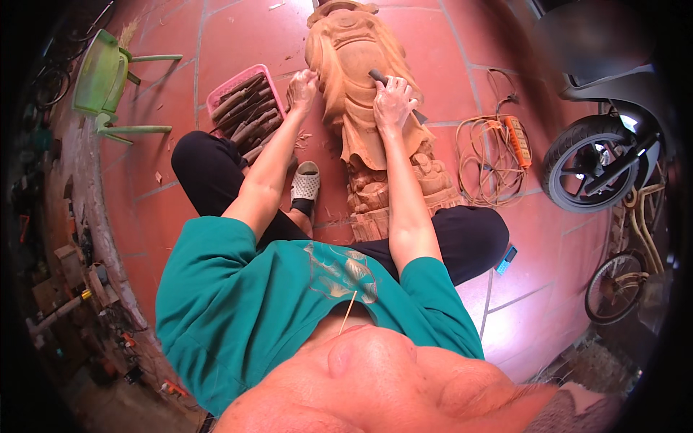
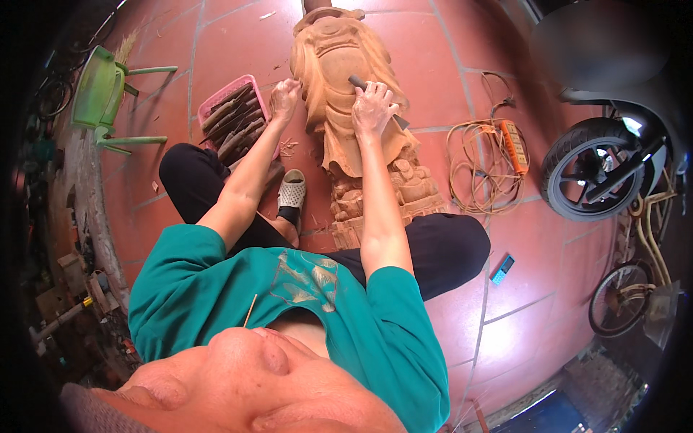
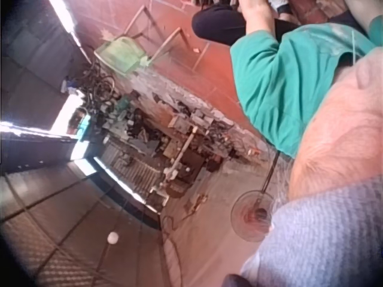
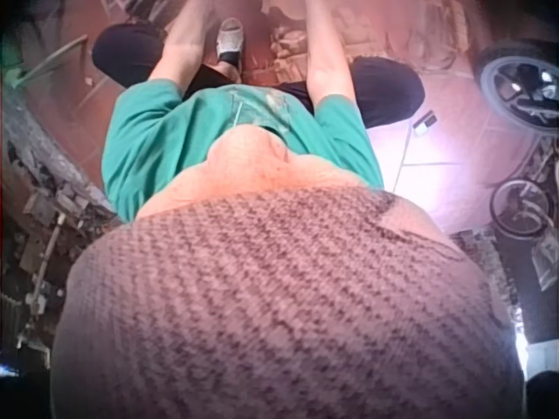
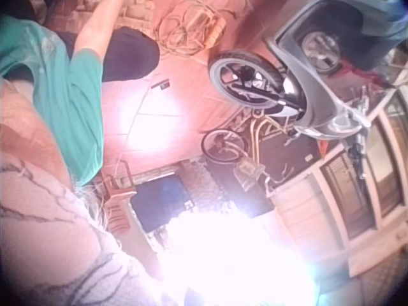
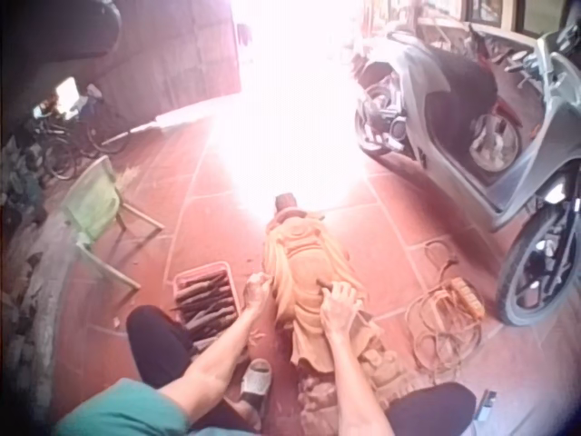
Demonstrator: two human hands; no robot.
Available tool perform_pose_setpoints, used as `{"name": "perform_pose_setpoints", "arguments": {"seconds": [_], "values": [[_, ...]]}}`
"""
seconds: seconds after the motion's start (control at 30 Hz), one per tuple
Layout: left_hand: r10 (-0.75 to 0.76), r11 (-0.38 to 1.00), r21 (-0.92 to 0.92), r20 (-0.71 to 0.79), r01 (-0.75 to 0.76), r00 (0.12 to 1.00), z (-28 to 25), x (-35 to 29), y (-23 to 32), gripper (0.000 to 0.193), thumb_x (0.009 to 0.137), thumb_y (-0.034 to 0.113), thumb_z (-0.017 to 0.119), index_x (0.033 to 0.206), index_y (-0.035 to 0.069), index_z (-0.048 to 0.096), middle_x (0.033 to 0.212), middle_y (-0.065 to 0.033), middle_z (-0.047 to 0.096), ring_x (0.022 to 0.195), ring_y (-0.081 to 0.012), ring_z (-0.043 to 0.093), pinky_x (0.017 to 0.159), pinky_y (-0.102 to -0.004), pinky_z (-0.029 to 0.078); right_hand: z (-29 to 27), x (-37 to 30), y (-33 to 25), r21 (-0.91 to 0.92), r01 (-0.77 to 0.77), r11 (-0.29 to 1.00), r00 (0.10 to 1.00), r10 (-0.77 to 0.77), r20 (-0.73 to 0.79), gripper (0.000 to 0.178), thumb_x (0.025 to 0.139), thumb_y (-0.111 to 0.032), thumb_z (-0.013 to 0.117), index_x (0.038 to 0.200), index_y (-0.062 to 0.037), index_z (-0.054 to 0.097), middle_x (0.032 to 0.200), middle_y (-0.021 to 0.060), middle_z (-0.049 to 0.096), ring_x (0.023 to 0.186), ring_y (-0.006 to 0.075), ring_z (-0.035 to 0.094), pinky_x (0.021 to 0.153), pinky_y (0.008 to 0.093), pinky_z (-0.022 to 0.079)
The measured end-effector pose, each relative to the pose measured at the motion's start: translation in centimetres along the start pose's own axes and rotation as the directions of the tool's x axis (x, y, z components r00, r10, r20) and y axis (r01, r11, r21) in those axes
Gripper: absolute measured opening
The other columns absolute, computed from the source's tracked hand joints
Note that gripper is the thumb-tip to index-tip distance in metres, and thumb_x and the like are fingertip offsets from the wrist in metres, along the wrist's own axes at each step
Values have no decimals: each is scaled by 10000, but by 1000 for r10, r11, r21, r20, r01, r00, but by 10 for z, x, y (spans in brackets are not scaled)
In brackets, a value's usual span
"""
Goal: The person sits on the floor and carves a wooden sculpture using a chisel and mallet. They repeatedly strike the chisel to shape the wood and occasionally wipe away wood shavings with their hand.
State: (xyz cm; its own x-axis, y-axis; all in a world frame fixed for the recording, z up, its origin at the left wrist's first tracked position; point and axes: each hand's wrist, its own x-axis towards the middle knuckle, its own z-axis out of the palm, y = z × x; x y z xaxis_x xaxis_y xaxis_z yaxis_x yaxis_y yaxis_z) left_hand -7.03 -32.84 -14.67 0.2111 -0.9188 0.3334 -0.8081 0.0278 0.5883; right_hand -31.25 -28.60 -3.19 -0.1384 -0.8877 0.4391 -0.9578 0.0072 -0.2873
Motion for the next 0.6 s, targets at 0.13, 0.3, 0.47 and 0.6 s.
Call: {"name": "perform_pose_setpoints", "arguments": {"seconds": [0.13, 0.3, 0.47, 0.6], "values": [[-30, 987, 157, 299, -18, 954, 9, -58, 3, 113, 816, 159, 684, 898, 123, 752, 800, -168, 687, 810, -340, 682, 722, -417, 522, 5, -12, 16, -70, -6, 998, 1000, 8, 29, 286, 906, -377, 625, 1088, -157, 613, 1074, 10, 567, 1040, 217, 539, 805, 470, 414], [-142, 990, 19, 79, 141, 987, -11, -11, 15, 124, 822, 193, 707, 919, 137, 760, 850, -149, 719, 836, -306, 699, 742, -409, 527, 4, 6, 5, 21, -25, 999, 999, 24, 39, 290, 926, -373, 602, 1117, -156, 609, 1096, 20, 572, 1077, 230, 539, 846, 500, 415], [-311, 924, -218, 47, 314, 949, -40, 10, 27, 152, 840, 226, 711, 948, 131, 761, 844, -111, 739, 799, -212, 701, 710, -361, 521, 6, 3, 10, -40, -40, 998, 997, 42, 58, 294, 926, -376, 603, 1120, -155, 607, 1097, 11, 568, 1088, 221, 541, 838, 494, 413], [-338, 904, -274, 14, 329, 941, -35, 42, 38, 166, 829, 240, 722, 973, 173, 767, 814, -77, 733, 761, -171, 684, 681, -334, 511, 5, 2, 5, -26, -20, 999, 999, 21, 49, 295, 922, -380, 611, 1115, -157, 605, 1094, 5, 564, 1084, 218, 540, 830, 491, 417]]}}
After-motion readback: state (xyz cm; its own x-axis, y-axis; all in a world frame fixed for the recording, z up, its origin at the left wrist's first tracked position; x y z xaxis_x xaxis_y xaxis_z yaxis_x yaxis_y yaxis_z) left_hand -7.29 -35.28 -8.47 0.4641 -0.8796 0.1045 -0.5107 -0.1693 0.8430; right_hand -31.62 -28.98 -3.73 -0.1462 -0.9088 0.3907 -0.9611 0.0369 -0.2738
